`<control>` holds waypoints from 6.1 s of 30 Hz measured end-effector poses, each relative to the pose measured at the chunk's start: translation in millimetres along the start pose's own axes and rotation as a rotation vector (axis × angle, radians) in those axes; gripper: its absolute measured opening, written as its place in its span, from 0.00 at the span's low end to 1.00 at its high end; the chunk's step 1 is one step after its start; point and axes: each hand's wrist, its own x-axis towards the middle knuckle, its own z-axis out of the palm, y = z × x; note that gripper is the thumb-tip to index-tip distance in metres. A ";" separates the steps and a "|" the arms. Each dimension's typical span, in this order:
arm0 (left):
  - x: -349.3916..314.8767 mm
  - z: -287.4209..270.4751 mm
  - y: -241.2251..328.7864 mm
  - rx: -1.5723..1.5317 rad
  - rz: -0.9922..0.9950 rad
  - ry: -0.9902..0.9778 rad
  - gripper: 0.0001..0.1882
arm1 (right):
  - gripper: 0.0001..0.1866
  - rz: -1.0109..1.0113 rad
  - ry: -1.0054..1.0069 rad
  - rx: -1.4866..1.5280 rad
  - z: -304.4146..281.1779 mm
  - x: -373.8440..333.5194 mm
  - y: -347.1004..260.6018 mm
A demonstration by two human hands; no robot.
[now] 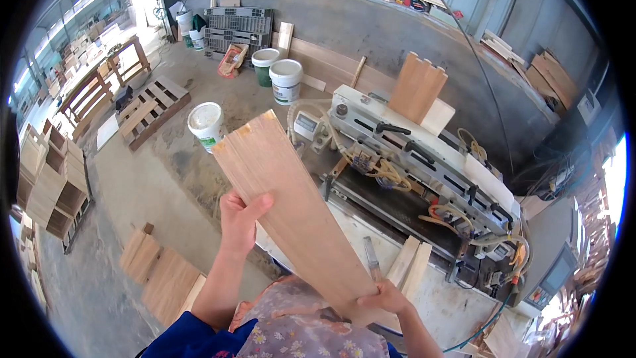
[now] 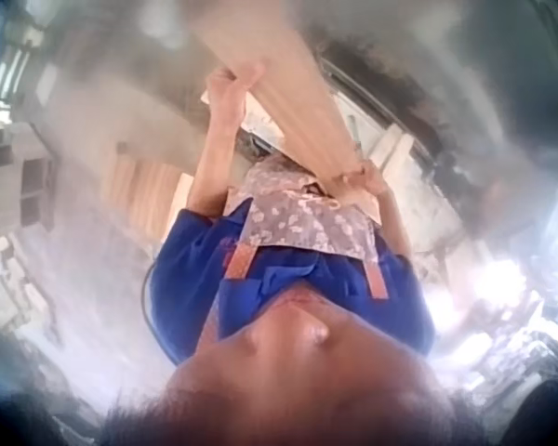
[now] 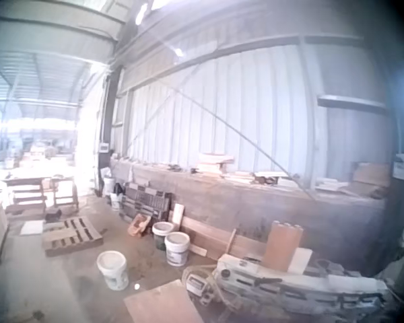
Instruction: The person operates a wood processing machine by loading and unloading wooden planks, using controls on a touchscreen interface and clearing debris from the workspace.
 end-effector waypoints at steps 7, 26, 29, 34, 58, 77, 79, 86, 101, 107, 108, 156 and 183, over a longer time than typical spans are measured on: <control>13.0 -22.6 9.7 -0.141 0.074 0.006 0.31 | 0.14 -0.172 0.420 -0.442 -0.9 -2.6 -38.6; -60.6 -134.7 -28.5 1.110 -1.258 -0.564 0.28 | 0.18 -1.159 0.406 -1.255 8.1 47.7 -64.3; -80.8 -157.3 -44.0 0.888 -1.130 -0.541 0.28 | 0.21 -1.140 0.362 -1.338 -0.1 78.7 -49.7; -79.1 -127.5 -77.0 1.086 -0.896 -0.363 0.25 | 0.30 -0.695 0.786 -0.870 1.7 113.5 -14.0; 29.1 -72.5 -241.6 1.195 -0.539 -0.177 0.31 | 0.31 0.028 0.518 0.384 61.3 253.3 47.0; 47.2 -52.8 -248.9 1.268 -0.426 -0.178 0.31 | 0.29 0.101 0.520 0.521 43.4 254.9 20.2; 47.2 -56.2 -251.1 1.259 -0.432 -0.169 0.31 | 0.29 0.104 0.524 0.504 45.1 250.4 13.9; 41.8 -44.5 -238.1 1.321 -0.407 -0.135 0.23 | 0.29 0.107 0.551 0.459 47.4 244.7 7.7; 80.7 41.2 -271.5 1.773 0.093 -0.784 0.38 | 0.24 -0.026 0.559 0.125 42.3 241.2 14.4; 82.7 38.1 -273.5 1.751 -0.014 -0.755 0.37 | 0.24 -0.056 1.040 -0.447 26.4 104.2 17.4; 81.3 39.1 -271.5 1.756 0.015 -0.752 0.37 | 0.25 -0.030 1.156 -0.546 21.1 81.8 30.4; 85.0 39.2 -274.4 1.724 0.035 -0.780 0.32 | 0.11 -0.296 1.177 -0.945 -92.2 234.8 -36.8; 61.4 24.3 -226.9 1.376 -0.024 -0.798 0.21 | 0.22 -0.263 0.749 0.071 61.0 241.4 8.4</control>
